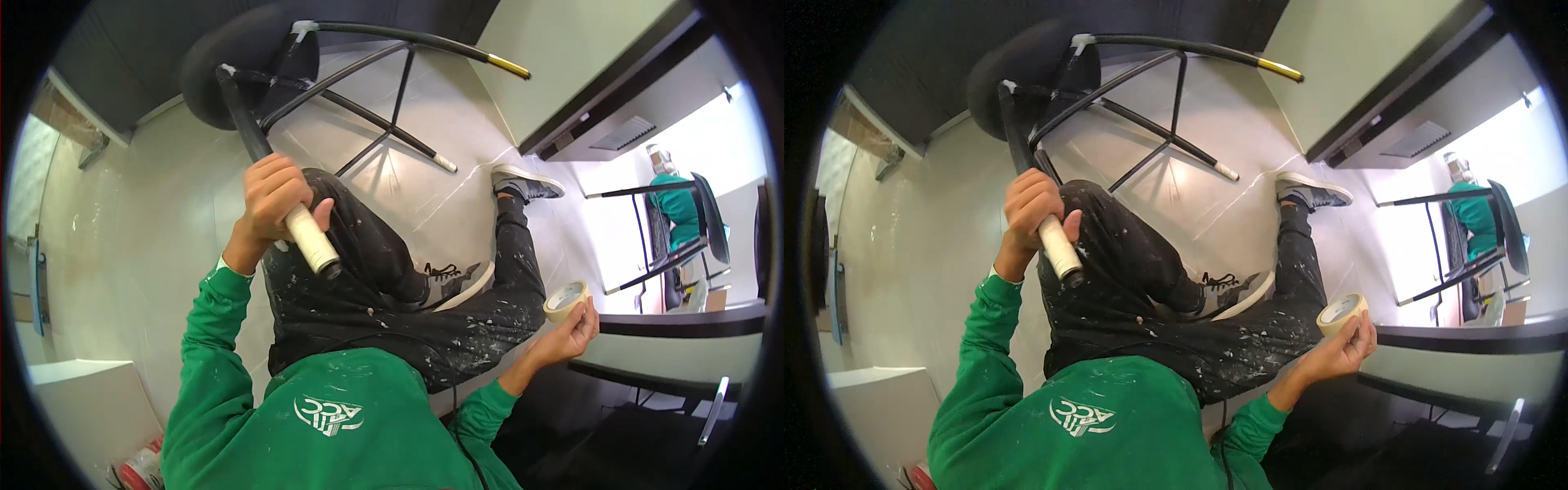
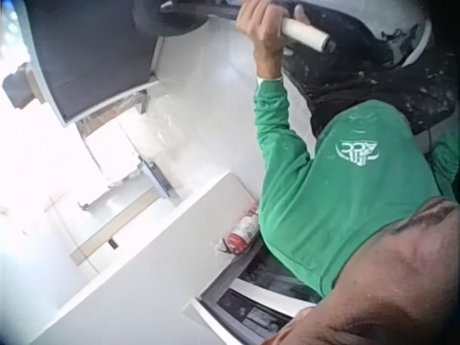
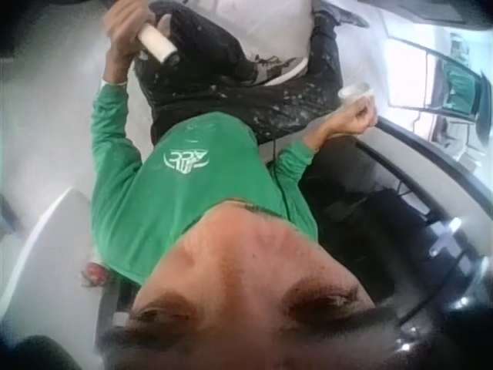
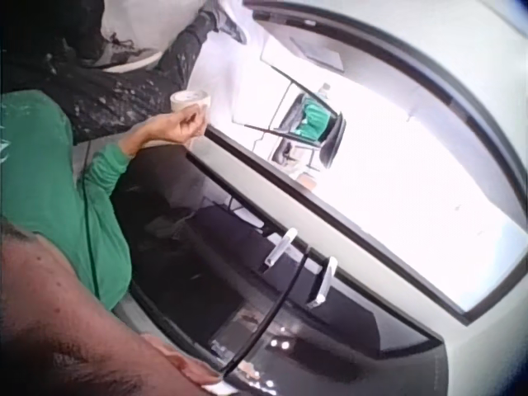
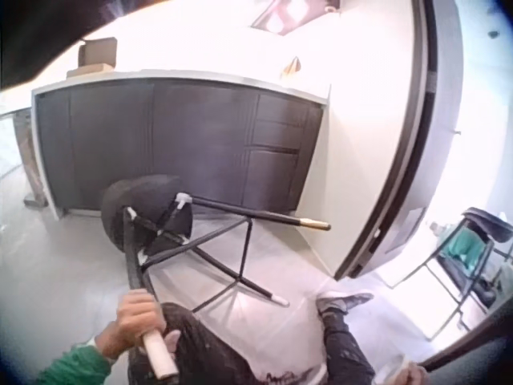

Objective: The person wraps masking tape around the bottom of the black legs of a stool while sitting on the floor, handling the stool and the roll of tape.

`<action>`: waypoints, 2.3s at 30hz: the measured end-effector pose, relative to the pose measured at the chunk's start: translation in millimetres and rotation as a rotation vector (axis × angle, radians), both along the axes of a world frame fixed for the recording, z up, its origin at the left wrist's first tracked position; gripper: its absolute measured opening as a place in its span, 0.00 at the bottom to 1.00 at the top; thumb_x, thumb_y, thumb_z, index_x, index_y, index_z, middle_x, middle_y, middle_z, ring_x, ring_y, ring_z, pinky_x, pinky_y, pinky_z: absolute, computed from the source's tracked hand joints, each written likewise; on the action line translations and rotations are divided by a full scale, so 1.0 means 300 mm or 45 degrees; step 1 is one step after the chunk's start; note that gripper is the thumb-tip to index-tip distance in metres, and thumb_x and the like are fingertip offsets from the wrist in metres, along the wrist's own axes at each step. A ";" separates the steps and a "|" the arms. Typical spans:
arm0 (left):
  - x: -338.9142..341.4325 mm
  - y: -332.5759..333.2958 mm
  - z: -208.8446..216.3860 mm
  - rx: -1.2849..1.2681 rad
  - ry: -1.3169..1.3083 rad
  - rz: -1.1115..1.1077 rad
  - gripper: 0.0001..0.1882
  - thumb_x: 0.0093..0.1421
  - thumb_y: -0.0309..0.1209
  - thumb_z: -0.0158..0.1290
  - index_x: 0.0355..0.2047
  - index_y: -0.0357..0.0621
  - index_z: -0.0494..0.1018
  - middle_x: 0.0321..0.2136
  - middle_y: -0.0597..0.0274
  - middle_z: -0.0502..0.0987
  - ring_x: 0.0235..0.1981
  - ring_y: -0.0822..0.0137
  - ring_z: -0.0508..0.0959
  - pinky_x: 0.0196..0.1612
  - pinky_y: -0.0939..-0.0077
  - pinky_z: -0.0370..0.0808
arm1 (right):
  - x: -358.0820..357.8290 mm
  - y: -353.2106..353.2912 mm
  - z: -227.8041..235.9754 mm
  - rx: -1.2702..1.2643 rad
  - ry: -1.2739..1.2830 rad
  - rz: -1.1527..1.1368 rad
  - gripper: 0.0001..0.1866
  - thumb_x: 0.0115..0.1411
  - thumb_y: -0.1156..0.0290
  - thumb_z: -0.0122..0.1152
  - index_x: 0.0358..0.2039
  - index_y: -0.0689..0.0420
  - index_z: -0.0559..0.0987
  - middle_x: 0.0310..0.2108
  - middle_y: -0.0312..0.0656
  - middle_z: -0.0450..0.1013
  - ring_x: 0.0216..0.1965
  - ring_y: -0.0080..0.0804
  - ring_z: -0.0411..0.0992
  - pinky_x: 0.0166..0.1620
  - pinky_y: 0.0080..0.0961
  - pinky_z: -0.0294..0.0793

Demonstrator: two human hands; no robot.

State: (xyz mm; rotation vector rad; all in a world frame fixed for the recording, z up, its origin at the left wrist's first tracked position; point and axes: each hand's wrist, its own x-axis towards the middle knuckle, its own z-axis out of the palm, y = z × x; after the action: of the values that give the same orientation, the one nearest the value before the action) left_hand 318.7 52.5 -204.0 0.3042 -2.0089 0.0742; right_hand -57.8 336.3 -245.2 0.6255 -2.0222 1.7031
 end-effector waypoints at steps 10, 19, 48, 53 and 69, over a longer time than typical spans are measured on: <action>0.319 0.156 -0.145 -0.003 0.515 0.612 0.26 0.71 0.52 0.46 0.29 0.38 0.67 0.34 0.45 0.76 0.39 0.50 0.80 0.46 0.57 0.79 | -0.013 -0.040 0.003 0.104 0.010 0.049 0.13 0.70 0.74 0.59 0.50 0.66 0.82 0.52 0.47 0.70 0.53 0.34 0.72 0.56 0.33 0.75; 0.252 0.186 -0.384 1.338 1.531 0.577 0.26 0.76 0.49 0.40 0.59 0.40 0.66 0.59 0.55 0.70 0.58 0.61 0.71 0.60 0.61 0.68 | -0.015 -0.086 -0.089 0.002 -0.116 0.178 0.12 0.69 0.76 0.59 0.50 0.67 0.82 0.49 0.41 0.68 0.51 0.30 0.72 0.56 0.29 0.74; -0.727 -0.079 0.111 0.135 -0.588 -0.421 0.20 0.48 0.41 0.67 0.19 0.49 0.66 0.17 0.65 0.71 0.21 0.59 0.74 0.28 0.65 0.69 | 0.015 0.047 -0.101 0.002 -0.360 0.161 0.09 0.66 0.79 0.63 0.45 0.66 0.83 0.48 0.39 0.70 0.45 0.24 0.72 0.49 0.22 0.73; -0.789 0.073 0.148 0.138 -0.840 -0.693 0.23 0.62 0.51 0.59 0.21 0.48 0.69 0.17 0.63 0.73 0.23 0.59 0.79 0.30 0.65 0.75 | 0.023 0.057 -0.080 0.051 -0.367 0.128 0.09 0.65 0.81 0.62 0.45 0.65 0.83 0.49 0.39 0.70 0.44 0.25 0.74 0.47 0.22 0.76; -0.701 0.421 0.073 0.746 0.186 -1.319 0.20 0.55 0.38 0.67 0.44 0.41 0.77 0.34 0.59 0.78 0.33 0.61 0.80 0.33 0.71 0.78 | -0.005 -0.031 0.356 0.017 -0.198 0.554 0.08 0.65 0.81 0.59 0.43 0.67 0.82 0.48 0.44 0.71 0.41 0.26 0.74 0.45 0.20 0.74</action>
State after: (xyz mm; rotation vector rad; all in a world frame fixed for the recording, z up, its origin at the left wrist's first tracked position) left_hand 108.3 178.8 -182.2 -0.3848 -1.7826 -1.1541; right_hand -59.5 327.0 -138.5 1.0272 -2.1157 2.0363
